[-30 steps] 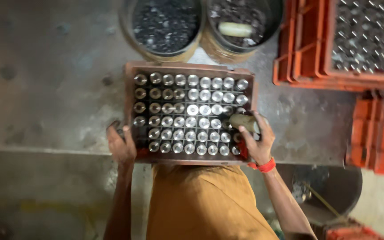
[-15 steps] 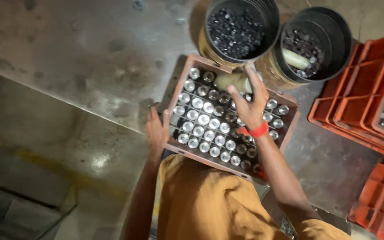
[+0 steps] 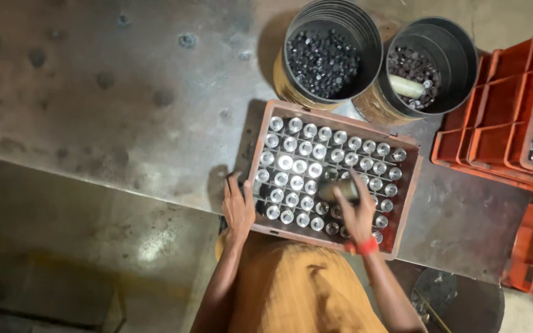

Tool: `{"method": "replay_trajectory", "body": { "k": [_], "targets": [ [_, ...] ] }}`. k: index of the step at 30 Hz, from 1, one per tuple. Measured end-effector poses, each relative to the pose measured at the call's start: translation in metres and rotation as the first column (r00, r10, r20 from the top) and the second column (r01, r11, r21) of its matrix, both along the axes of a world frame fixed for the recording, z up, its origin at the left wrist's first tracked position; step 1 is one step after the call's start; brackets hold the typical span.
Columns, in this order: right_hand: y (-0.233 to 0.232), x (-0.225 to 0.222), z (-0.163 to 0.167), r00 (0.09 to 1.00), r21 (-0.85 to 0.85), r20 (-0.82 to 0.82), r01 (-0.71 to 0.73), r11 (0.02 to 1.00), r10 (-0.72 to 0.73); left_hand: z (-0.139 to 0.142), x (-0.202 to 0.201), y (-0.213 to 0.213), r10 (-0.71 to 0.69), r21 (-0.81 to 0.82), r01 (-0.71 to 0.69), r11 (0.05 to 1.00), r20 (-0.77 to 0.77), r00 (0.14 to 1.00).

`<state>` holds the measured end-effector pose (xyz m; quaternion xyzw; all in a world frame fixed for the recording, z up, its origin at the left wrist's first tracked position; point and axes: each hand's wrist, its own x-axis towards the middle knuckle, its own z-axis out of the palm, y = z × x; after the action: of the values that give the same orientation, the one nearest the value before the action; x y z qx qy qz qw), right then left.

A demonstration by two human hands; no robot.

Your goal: The person places small aluminum candle cups one at a time into the cells of a grid tray on a metal workbench, occasionally using a white cylindrical tool to press the cups down into the tray. Buckets of dark cups and orange crates of cups sit nearby on the bench.

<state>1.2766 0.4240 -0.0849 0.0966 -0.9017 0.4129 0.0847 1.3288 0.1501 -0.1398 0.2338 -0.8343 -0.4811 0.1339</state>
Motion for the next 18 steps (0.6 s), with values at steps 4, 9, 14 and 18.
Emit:
{"method": "replay_trajectory", "body": {
  "k": [4,9,14,18],
  "targets": [
    [0.023,0.071,0.01,0.987,0.116,0.156,0.019,0.993,-0.037,-0.005,-0.002,-0.004,-0.054,0.007,0.054,0.999,0.002,0.999],
    [0.064,0.115,0.018,0.985,0.106,0.025,0.17,0.98,-0.174,-0.017,0.005,0.006,-0.141,-0.036,0.14,0.989,-0.016,0.99],
    [0.113,0.137,0.006,0.945,0.044,-0.028,0.328,0.944,-0.327,-0.027,0.018,0.028,-0.129,-0.101,0.13,0.986,0.015,0.992],
    [0.156,0.153,0.002,0.921,0.103,-0.128,0.382,0.919,-0.368,-0.027,0.026,0.048,-0.155,-0.061,0.15,0.987,-0.091,0.984]
  ]
}}
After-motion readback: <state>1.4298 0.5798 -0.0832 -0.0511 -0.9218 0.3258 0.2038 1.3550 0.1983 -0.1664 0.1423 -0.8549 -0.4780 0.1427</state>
